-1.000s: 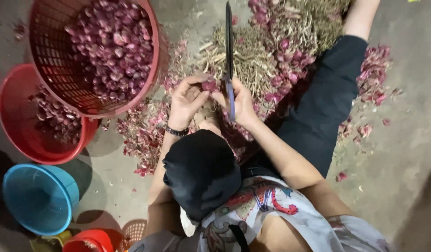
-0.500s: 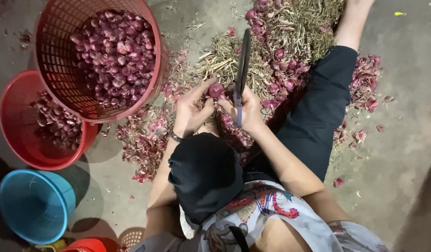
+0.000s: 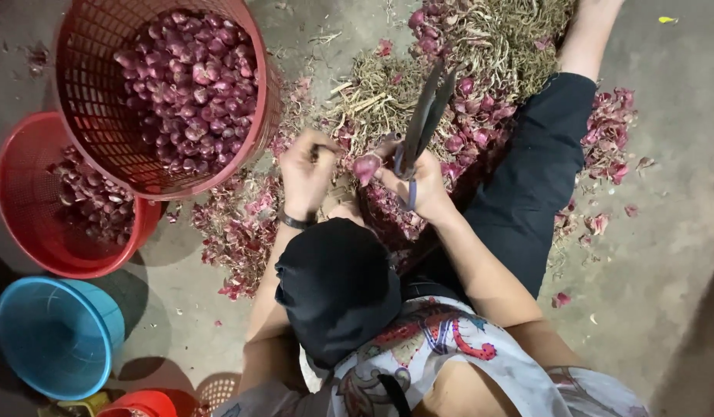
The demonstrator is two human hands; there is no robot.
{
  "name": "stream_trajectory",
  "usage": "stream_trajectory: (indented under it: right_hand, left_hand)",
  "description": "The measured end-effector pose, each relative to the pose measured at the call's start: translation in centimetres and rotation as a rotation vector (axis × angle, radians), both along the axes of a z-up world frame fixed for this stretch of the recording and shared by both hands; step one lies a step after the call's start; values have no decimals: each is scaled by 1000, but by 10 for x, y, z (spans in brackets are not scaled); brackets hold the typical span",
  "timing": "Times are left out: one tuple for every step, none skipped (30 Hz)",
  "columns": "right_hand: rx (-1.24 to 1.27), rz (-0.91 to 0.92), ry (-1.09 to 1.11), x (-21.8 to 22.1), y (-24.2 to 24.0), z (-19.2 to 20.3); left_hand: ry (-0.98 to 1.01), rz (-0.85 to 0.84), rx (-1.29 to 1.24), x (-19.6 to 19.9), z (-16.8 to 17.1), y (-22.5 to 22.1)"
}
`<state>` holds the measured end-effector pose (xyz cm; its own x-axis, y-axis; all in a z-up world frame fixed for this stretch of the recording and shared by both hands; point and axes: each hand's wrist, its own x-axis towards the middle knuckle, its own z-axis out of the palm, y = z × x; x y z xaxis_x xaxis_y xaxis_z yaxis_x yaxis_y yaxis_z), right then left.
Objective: Trimming the roots and tops of red onions using scissors and placing them in a basket.
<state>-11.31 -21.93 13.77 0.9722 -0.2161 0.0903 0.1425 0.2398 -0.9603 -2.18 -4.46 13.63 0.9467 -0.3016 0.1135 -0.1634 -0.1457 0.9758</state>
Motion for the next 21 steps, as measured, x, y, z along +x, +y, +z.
stream_trajectory:
  right_hand:
    - [-42,-39,16,-3,-3,-9]
    - [-85,-77,33,-6,-7,-18]
    - [-84,-77,34,-4,-7,-25]
    - [-116,-71,5,-3,-7,-32]
    - [-149,-65,-28,0,-7,-38]
    - [-148,-63,-30,1,-6,-40]
    - [-180,-75,-49,1,-6,-43]
    - [-211,-88,-68,2,-6,-46]
    - [-209,-90,-66,1,-3,-52]
    - [-166,-99,-66,0,-1,-58]
    - [-123,-107,-67,0,1,-65]
    - [-122,-107,-65,-5,6,-66]
    - [-93,-129,-16,-10,11,-67]
    - [-64,-152,33,-14,15,-67]
    - [-63,-153,33,-13,16,-70]
    - [-82,-173,33,-11,17,-73]
    - [-102,-195,34,-10,17,-76]
    - [-102,-198,35,-9,18,-70]
    - [-51,-216,32,-6,18,-64]
    - [0,-233,28,-4,18,-59]
    - [0,-234,27,-4,17,-53]
  left_hand:
    - [-41,-93,95,-3,7,-1]
    - [-82,-186,190,-6,14,-2]
    - [-81,-186,191,-9,15,-4]
    - [-93,-303,227,-12,17,-5]
    - [-108,-419,263,-13,20,-7]
    - [-110,-417,264,-13,28,-9]
    - [-118,-440,267,-13,36,-11]
    - [-127,-463,270,-13,43,-13]
    - [-125,-466,271,-12,36,-13]
    - [-108,-443,235,-11,29,-12]
    - [-92,-418,198,-10,22,-12]
    - [-89,-419,199,-10,13,-12]
    - [-25,-362,169,-10,5,-11]
    - [39,-304,139,-11,-4,-11]
    - [39,-305,141,-12,0,-12]
    - [108,-241,115,-13,4,-13]
    - [177,-180,89,-15,7,-15]
    - [177,-182,90,-15,6,-12]
    - [200,-115,159,-14,5,-10]
    - [222,-46,227,-14,4,-8]
    - [221,-47,227,-14,1,-6]
